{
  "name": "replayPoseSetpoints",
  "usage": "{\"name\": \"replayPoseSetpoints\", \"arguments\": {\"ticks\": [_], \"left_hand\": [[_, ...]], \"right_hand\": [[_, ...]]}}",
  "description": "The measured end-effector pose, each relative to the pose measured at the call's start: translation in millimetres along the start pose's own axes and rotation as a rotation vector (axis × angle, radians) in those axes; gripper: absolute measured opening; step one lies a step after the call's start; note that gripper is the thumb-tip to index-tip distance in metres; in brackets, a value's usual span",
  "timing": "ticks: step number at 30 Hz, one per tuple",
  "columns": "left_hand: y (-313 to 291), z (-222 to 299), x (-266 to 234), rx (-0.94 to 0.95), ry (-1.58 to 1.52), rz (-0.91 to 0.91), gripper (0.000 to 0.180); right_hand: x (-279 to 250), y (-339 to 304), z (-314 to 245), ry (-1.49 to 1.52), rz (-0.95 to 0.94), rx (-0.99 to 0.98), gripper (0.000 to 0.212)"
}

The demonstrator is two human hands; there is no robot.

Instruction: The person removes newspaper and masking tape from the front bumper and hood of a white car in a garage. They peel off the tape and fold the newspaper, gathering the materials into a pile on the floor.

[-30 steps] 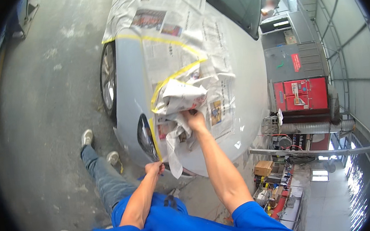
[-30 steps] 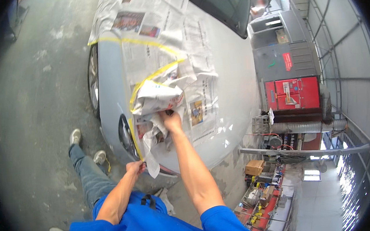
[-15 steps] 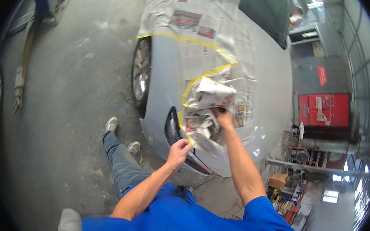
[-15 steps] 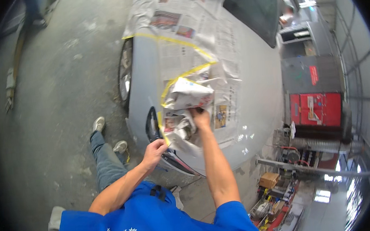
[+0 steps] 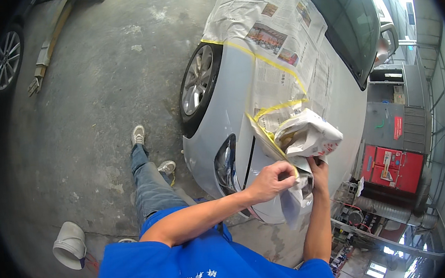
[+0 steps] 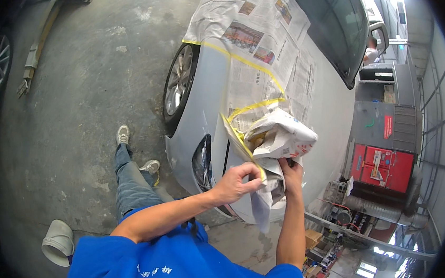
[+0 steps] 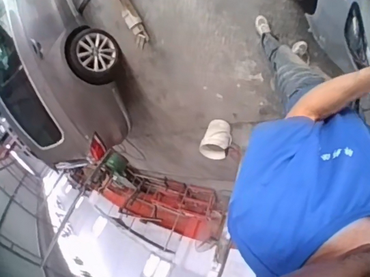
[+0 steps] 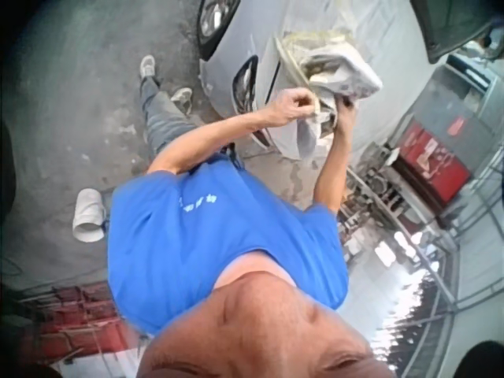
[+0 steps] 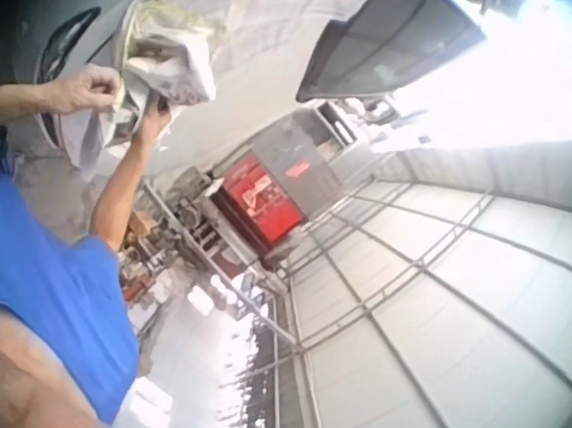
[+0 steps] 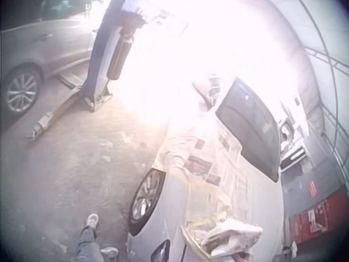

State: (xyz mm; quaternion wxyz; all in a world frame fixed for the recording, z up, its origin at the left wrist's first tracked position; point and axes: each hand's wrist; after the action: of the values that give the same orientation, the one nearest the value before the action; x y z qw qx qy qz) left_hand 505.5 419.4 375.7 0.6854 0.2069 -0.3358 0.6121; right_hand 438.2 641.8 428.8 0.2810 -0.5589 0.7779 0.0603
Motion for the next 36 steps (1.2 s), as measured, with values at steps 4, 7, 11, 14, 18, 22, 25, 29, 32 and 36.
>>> {"name": "replayPoseSetpoints", "arguments": {"ticks": [4,7,11,14,18,22,25,29,32,36], "left_hand": [[21,36,17,0.190,0.076,-0.130,0.011],[36,66,35,0.326,0.075,-0.229,0.011],[55,85,45,0.362,0.068,-0.325,0.012],[59,98,47,0.369,0.138,-0.398,0.013],[67,114,46,0.463,0.214,-0.468,0.013],[75,134,50,0.608,0.364,-0.515,0.011],[81,154,51,0.724,0.514,-0.535,0.010],[91,184,44,0.860,0.676,-0.587,0.010],[96,190,37,0.930,0.773,-0.586,0.011],[118,213,14,0.903,0.919,-0.605,0.023]], "right_hand": [[-5,-39,-48,0.009,-0.007,-0.009,0.041],[-5,-70,-73,0.145,-0.031,0.015,0.050],[9,-90,-93,-0.178,-0.119,-0.216,0.073],[28,-101,-99,-0.104,-0.048,-0.194,0.067],[58,-84,-95,0.075,0.058,-0.218,0.059],[77,-73,-94,0.250,0.175,-0.223,0.054],[92,-67,-96,0.375,0.271,-0.230,0.051],[115,-55,-110,0.540,0.399,-0.262,0.049],[119,-36,-115,0.641,0.520,-0.285,0.049],[116,20,-137,0.796,0.619,-0.346,0.051]]}}
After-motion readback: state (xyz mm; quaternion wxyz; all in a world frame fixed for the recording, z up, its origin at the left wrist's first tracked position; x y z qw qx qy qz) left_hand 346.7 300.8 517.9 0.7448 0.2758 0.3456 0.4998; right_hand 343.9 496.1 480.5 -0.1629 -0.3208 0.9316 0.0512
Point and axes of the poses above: each hand's wrist, its own y-axis towards the middle knuckle, its own x-axis out of the palm, z = x × y, and after that the axes turned 10 degrees about z, right-handed
